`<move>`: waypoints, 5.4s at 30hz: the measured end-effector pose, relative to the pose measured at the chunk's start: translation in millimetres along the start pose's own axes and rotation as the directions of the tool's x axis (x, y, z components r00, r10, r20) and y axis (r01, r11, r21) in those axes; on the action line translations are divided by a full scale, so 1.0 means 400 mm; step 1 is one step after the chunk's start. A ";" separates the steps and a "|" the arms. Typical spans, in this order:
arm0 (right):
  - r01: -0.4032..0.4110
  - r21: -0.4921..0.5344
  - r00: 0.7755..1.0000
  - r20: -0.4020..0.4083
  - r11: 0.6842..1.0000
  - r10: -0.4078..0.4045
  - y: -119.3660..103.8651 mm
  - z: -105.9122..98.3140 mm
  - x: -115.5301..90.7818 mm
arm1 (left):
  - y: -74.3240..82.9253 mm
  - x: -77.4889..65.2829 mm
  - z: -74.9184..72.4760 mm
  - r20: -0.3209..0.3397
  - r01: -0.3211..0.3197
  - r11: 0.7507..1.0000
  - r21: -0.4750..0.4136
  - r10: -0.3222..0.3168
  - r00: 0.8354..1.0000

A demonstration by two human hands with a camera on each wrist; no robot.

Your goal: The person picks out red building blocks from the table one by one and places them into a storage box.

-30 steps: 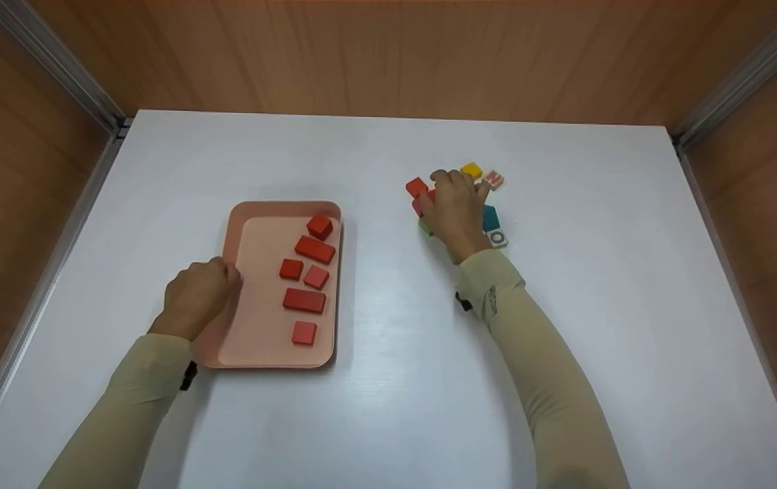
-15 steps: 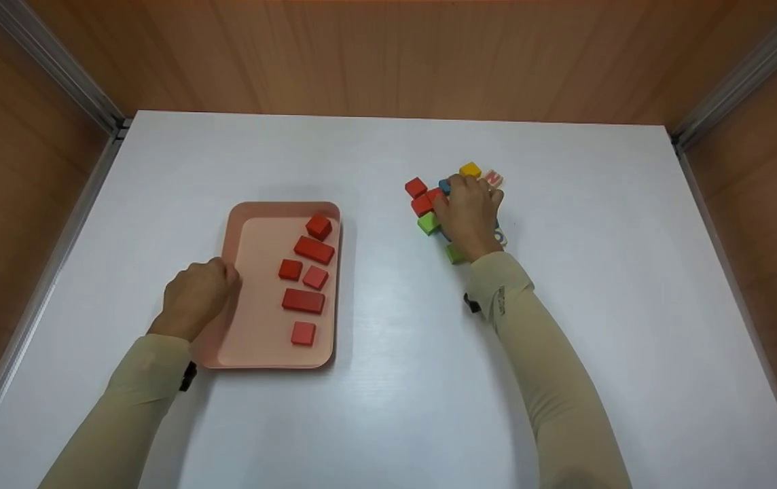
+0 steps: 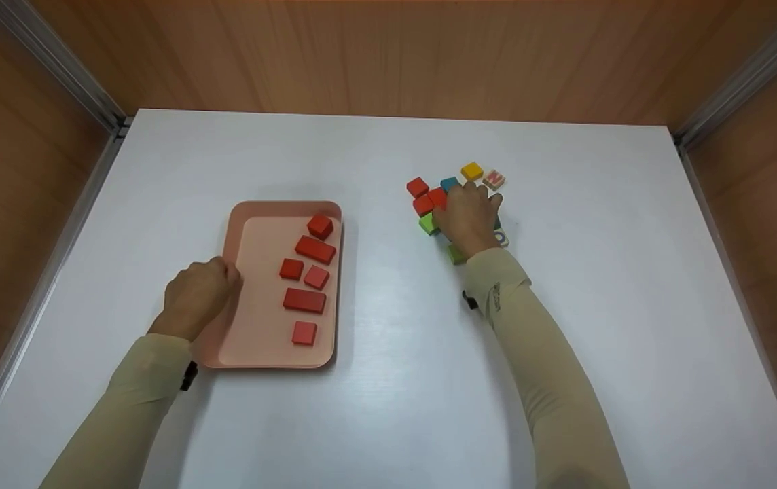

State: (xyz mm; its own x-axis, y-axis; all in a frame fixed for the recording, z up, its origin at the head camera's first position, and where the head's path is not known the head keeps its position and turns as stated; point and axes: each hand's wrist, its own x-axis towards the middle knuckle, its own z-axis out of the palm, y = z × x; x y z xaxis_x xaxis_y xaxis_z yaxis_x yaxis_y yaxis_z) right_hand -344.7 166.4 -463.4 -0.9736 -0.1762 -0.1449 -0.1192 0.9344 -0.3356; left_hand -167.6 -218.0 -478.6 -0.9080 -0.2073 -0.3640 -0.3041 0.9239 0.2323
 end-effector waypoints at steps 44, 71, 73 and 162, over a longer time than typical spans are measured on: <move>0.297 -0.069 0.950 -0.074 0.952 -0.302 -0.259 -0.024 -0.080 | 0.014 -0.005 -0.003 -0.023 -0.045 0.997 0.062 0.046 0.999; 0.665 -0.166 0.736 -0.023 0.728 -0.677 -0.442 0.063 -0.274 | 0.048 -0.005 0.000 -0.076 -0.025 0.999 -0.045 0.021 0.997; 0.693 -0.161 0.711 -0.006 0.702 -0.703 -0.448 0.073 -0.290 | 0.049 -0.004 0.000 -0.074 -0.024 0.999 -0.036 0.021 0.997; 0.280 0.020 0.953 -0.124 0.960 -0.276 -0.179 -0.026 -0.059 | 0.039 0.002 0.002 -0.054 0.016 0.998 -0.054 -0.019 0.998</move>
State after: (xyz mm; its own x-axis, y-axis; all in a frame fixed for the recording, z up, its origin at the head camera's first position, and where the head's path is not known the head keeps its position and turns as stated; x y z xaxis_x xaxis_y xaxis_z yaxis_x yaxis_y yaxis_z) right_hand -315.4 106.9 -426.4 -0.9193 -0.3872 0.0701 -0.3834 0.8413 -0.3812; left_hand -172.8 -203.4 -476.2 -0.9165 -0.2417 -0.3188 -0.3335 0.9018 0.2750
